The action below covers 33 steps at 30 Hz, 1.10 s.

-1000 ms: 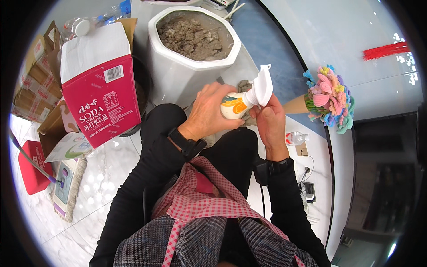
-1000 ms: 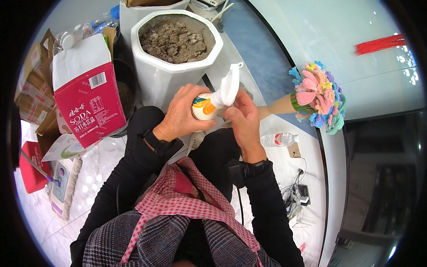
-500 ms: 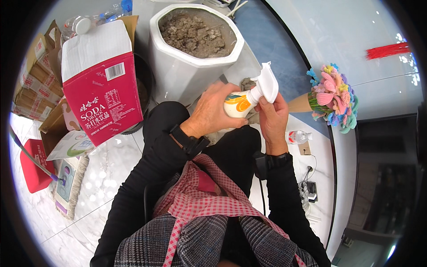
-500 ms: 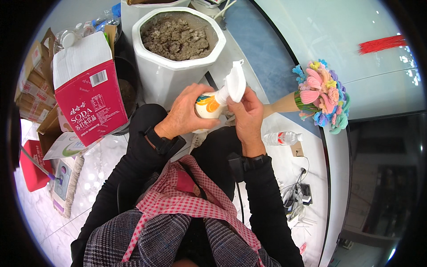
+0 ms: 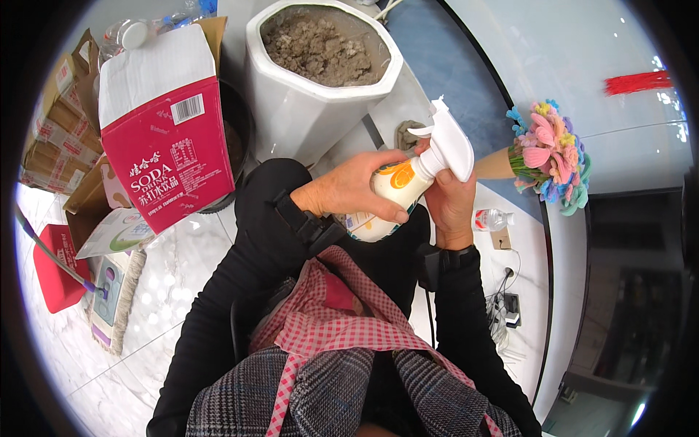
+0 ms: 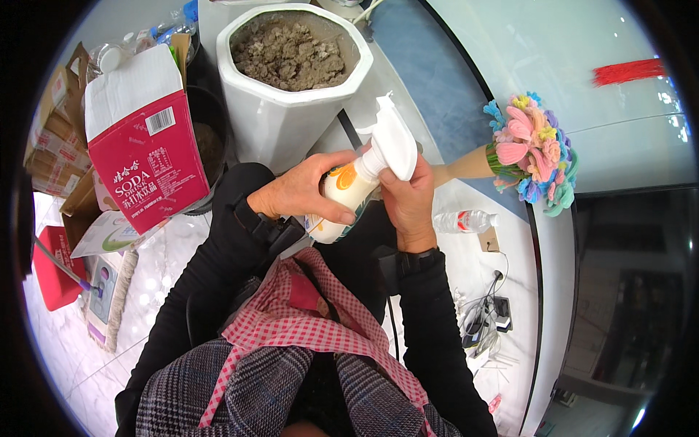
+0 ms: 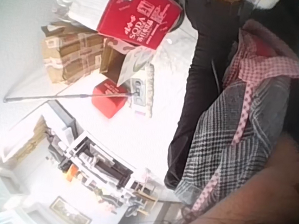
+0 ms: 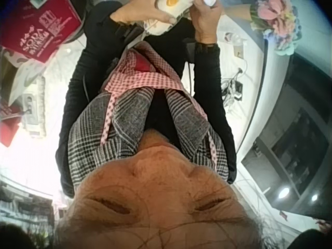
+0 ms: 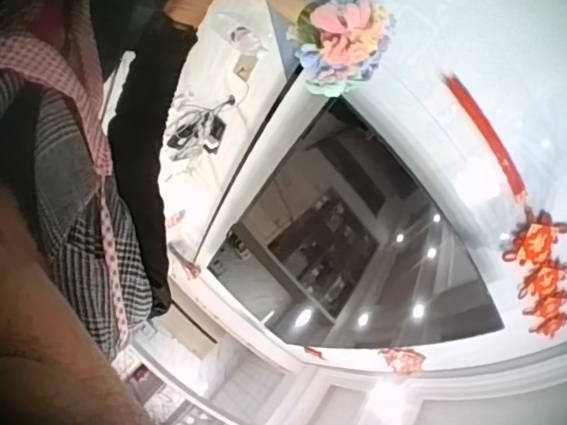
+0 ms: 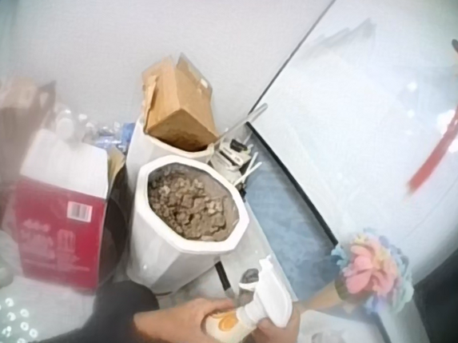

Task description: The person retrieves a spray bottle from a cardboard box, removes the cap, and assembles the spray nozzle mechanism. They insert the tube into the bottle and attach the nozzle, completing the assembly.

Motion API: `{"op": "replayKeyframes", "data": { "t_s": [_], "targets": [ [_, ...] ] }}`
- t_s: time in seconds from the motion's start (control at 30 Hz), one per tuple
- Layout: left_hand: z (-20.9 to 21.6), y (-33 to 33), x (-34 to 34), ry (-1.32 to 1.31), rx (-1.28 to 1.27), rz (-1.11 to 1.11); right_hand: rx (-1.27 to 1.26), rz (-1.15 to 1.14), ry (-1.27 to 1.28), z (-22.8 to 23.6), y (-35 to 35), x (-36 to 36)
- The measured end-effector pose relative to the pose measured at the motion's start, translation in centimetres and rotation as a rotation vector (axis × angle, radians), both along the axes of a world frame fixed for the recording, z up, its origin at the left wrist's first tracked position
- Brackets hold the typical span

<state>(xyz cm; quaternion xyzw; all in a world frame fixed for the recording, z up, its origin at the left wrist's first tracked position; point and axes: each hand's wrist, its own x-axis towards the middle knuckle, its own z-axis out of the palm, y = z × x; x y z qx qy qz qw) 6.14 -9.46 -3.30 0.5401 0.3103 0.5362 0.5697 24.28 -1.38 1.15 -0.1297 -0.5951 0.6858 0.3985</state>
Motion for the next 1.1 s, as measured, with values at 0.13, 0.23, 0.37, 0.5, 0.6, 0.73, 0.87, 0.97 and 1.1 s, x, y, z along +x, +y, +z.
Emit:
{"op": "replayKeyframes", "data": {
  "t_s": [0.13,0.23,0.37,0.5,0.6,0.73,0.87,0.97,1.1],
  "targets": [
    [-0.4,-0.2,0.6,0.122,0.077,0.231,0.04,-0.051,-0.15,0.8,0.4,0.4],
    [-0.6,0.1,1.2,0.377,0.189,0.562,0.034,-0.217,-0.207,0.1,0.3,0.0],
    [-0.8,0.6,1.6,0.619,0.298,0.907,0.045,-0.396,-0.163,-1.0,-0.8,-2.0],
    [-0.9,0.5,1.8,0.692,0.347,1.106,0.048,-0.488,-0.094,-1.6,-1.7,-4.0],
    [-1.0,0.9,1.9,0.657,0.336,1.122,0.008,-0.497,-0.079,-1.5,-1.9,-4.7],
    [-0.8,0.8,1.7,0.636,0.359,1.109,-0.014,-0.458,-0.141,-0.8,-1.7,-4.5],
    [-0.1,0.2,1.7,0.627,0.319,1.066,0.011,-0.34,-0.169,-0.7,-1.5,-4.0],
    [-0.4,0.5,1.6,0.62,0.337,1.062,-0.049,-0.275,-0.176,-0.5,-0.9,-3.2],
    [-1.0,0.9,2.1,0.675,0.347,1.164,-0.049,-0.429,-0.134,-1.0,-1.8,-4.5]
  ]
}}
